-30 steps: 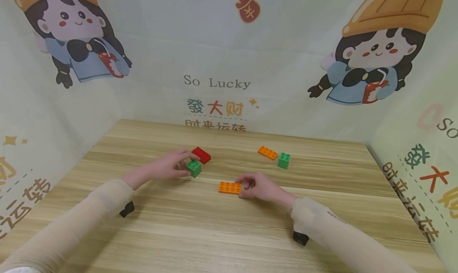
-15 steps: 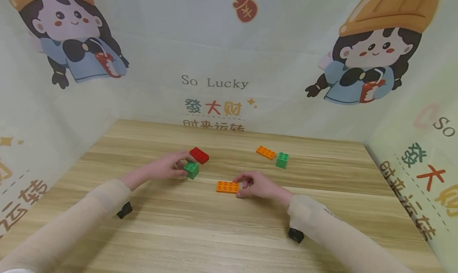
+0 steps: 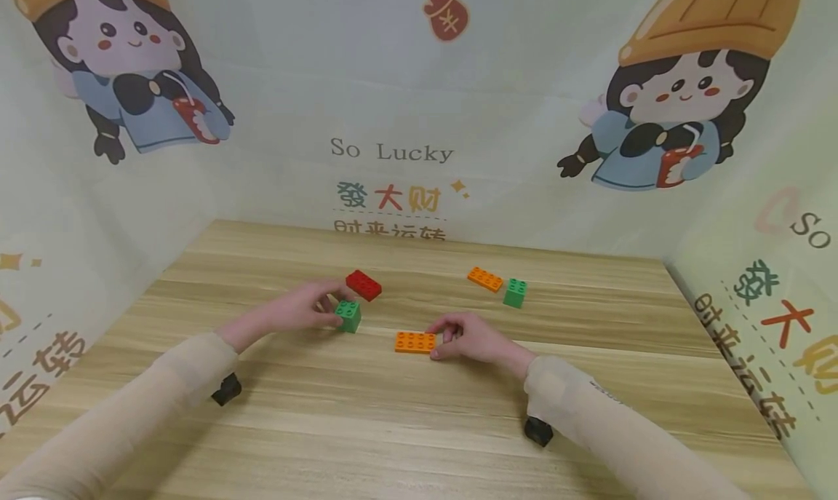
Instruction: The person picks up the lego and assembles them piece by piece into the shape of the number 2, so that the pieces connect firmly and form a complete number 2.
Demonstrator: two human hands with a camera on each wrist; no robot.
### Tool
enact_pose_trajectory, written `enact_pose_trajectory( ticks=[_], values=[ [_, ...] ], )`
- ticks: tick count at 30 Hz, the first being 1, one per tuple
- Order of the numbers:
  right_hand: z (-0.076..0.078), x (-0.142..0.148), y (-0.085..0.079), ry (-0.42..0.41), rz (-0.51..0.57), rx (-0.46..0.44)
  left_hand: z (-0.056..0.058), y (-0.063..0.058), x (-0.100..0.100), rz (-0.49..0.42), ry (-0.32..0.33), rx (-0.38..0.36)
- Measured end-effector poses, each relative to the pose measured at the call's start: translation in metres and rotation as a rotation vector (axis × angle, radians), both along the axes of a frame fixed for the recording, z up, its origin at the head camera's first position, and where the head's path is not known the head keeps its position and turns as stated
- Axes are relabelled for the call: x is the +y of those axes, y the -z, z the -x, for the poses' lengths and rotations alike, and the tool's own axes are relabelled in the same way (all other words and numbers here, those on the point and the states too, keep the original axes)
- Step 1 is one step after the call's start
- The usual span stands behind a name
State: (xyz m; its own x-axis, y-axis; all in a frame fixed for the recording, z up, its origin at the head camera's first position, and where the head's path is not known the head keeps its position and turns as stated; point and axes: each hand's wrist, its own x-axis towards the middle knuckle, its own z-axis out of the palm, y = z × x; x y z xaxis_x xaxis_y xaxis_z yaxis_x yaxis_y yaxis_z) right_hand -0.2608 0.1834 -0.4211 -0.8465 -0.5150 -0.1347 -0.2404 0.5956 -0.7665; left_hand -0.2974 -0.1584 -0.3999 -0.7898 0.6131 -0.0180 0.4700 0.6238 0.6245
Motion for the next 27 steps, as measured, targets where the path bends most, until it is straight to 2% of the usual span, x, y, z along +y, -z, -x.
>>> enact_pose_trajectory(
  ticks=[5, 10, 19, 27],
  values=[
    [0.003, 0.001, 0.001, -0.004, 0.011, -0.036, -0.001, 0.0, 0.002, -0.022, -0.012, 0.014],
    [0.002, 0.002, -0.002, 0.006, 0.028, -0.056, -0.004, -0.002, 0.008, -0.056, -0.052, -0.022],
    [-0.003, -0.002, -0.003, 0.042, 0.051, -0.015, -0.008, -0.005, 0.023, -0.09, -0.047, -0.032],
    [-0.003, -0.003, 0.0, 0.019, 0.077, 0.036, -0.013, -0.008, 0.035, -0.093, -0.057, -0.034]
  ],
)
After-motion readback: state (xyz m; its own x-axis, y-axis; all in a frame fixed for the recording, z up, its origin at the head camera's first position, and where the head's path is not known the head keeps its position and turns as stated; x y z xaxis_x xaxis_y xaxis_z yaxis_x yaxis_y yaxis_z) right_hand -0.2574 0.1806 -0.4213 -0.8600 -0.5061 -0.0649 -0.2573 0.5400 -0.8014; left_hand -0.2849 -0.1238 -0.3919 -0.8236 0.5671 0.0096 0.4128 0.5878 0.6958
